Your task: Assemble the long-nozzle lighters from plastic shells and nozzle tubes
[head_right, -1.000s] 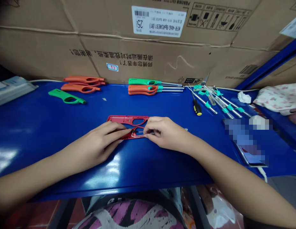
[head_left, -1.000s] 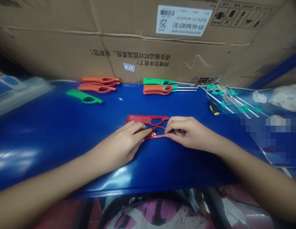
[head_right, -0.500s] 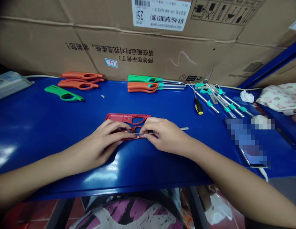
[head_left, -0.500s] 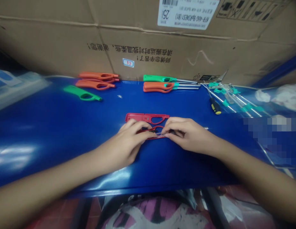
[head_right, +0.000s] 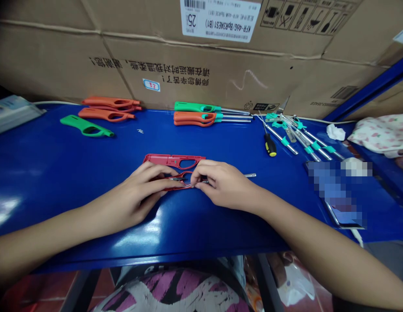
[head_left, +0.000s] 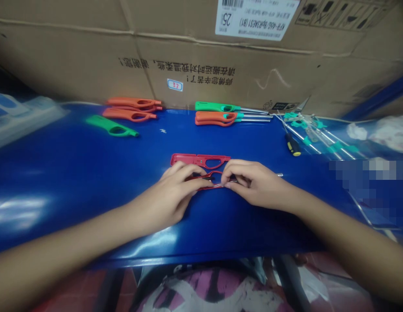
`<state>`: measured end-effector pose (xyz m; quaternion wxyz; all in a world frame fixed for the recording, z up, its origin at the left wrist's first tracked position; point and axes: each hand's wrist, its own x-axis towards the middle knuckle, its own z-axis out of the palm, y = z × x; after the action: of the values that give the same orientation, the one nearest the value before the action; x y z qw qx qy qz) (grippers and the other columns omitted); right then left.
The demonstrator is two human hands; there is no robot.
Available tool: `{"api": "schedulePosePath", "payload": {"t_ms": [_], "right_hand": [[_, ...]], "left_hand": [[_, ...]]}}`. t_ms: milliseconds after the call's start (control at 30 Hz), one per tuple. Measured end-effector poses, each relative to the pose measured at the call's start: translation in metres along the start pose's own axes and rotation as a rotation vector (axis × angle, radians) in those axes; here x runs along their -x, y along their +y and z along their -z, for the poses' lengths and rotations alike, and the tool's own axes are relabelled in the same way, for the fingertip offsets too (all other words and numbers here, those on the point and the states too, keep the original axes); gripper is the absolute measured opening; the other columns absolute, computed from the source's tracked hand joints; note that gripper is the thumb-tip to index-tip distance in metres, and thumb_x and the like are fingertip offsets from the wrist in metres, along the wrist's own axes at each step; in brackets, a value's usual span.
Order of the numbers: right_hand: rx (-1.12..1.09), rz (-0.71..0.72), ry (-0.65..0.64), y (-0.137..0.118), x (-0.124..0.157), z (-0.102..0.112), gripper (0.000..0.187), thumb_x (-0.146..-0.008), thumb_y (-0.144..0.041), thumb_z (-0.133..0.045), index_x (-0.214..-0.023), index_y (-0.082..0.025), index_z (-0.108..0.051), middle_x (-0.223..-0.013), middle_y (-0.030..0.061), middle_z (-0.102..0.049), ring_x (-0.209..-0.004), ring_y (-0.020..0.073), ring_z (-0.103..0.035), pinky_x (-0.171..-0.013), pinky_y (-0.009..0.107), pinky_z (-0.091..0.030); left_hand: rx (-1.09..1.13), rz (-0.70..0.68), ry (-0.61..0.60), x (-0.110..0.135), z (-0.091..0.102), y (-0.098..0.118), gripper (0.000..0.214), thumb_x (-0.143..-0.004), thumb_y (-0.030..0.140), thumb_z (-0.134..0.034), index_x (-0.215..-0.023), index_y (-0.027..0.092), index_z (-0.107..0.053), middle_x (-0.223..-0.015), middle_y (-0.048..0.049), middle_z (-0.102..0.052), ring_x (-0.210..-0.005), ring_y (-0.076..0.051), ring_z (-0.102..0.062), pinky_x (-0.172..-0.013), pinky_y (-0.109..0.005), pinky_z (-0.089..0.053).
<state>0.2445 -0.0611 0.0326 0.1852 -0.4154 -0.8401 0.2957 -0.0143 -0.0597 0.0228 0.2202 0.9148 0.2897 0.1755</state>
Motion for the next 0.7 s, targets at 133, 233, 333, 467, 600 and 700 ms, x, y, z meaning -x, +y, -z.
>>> {"api": "schedulePosePath", "payload": {"t_ms": [133,233,333,467,600,700], "right_hand": [[-0.005,0.008,0.032,-0.0006,-0.0005,-0.0012,0.013,-0.09,-0.011,-0.06,-0.095,-0.018,-0.069,-0.088,-0.0011,-0.064,-0.059,0.0062,-0.044,-0.059,0.022,-0.037],[0.001,0.024,0.067,0.0012,-0.0015,-0.002,0.012,-0.091,-0.012,-0.06,-0.097,-0.017,-0.07,-0.088,-0.0003,-0.063,-0.059,0.006,-0.044,-0.059,0.022,-0.038],[0.016,0.071,0.052,0.0035,-0.0019,-0.0016,0.013,-0.093,-0.012,-0.059,-0.096,-0.017,-0.071,-0.091,0.001,-0.063,-0.061,0.0064,-0.046,-0.061,0.022,-0.039],[0.018,0.082,0.019,0.0039,-0.0011,-0.0004,0.016,-0.093,-0.011,-0.058,-0.099,-0.018,-0.071,-0.094,0.002,-0.064,-0.067,0.0079,-0.051,-0.063,0.022,-0.04],[0.011,0.082,0.037,0.0032,-0.0005,-0.0001,0.016,-0.092,-0.008,-0.059,-0.096,-0.018,-0.07,-0.093,0.002,-0.066,-0.069,0.0091,-0.053,-0.065,0.023,-0.041],[-0.002,0.085,0.041,0.0034,-0.0008,0.0,0.016,-0.092,-0.008,-0.059,-0.097,-0.018,-0.07,-0.092,0.0021,-0.066,-0.072,0.01,-0.056,-0.066,0.023,-0.042]], "left_hand": [[0.006,-0.008,0.023,-0.0001,0.0002,-0.0008,0.037,-0.1,0.01,-0.043,-0.128,0.022,-0.065,-0.129,-0.0106,-0.058,-0.118,-0.025,-0.05,-0.104,-0.048,-0.046],[-0.001,-0.026,0.024,0.0001,0.0003,-0.0018,0.039,-0.099,0.008,-0.044,-0.129,0.024,-0.065,-0.13,-0.01,-0.059,-0.119,-0.025,-0.051,-0.105,-0.047,-0.046],[-0.019,-0.051,0.035,0.0004,-0.0002,-0.0026,0.043,-0.098,0.006,-0.045,-0.132,0.025,-0.064,-0.131,-0.0095,-0.06,-0.12,-0.025,-0.052,-0.106,-0.047,-0.045],[-0.015,-0.047,0.048,0.0005,-0.0006,-0.0028,0.038,-0.099,0.01,-0.046,-0.13,0.022,-0.065,-0.13,-0.0105,-0.062,-0.118,-0.025,-0.053,-0.104,-0.047,-0.048],[-0.041,-0.053,0.021,0.0005,-0.0005,-0.003,0.042,-0.099,0.009,-0.044,-0.133,0.024,-0.064,-0.133,-0.0104,-0.06,-0.12,-0.025,-0.053,-0.105,-0.049,-0.047],[-0.048,-0.055,0.011,0.0009,-0.0008,-0.0034,0.044,-0.098,0.007,-0.044,-0.134,0.024,-0.063,-0.134,-0.01,-0.06,-0.12,-0.025,-0.052,-0.106,-0.049,-0.046]]}}
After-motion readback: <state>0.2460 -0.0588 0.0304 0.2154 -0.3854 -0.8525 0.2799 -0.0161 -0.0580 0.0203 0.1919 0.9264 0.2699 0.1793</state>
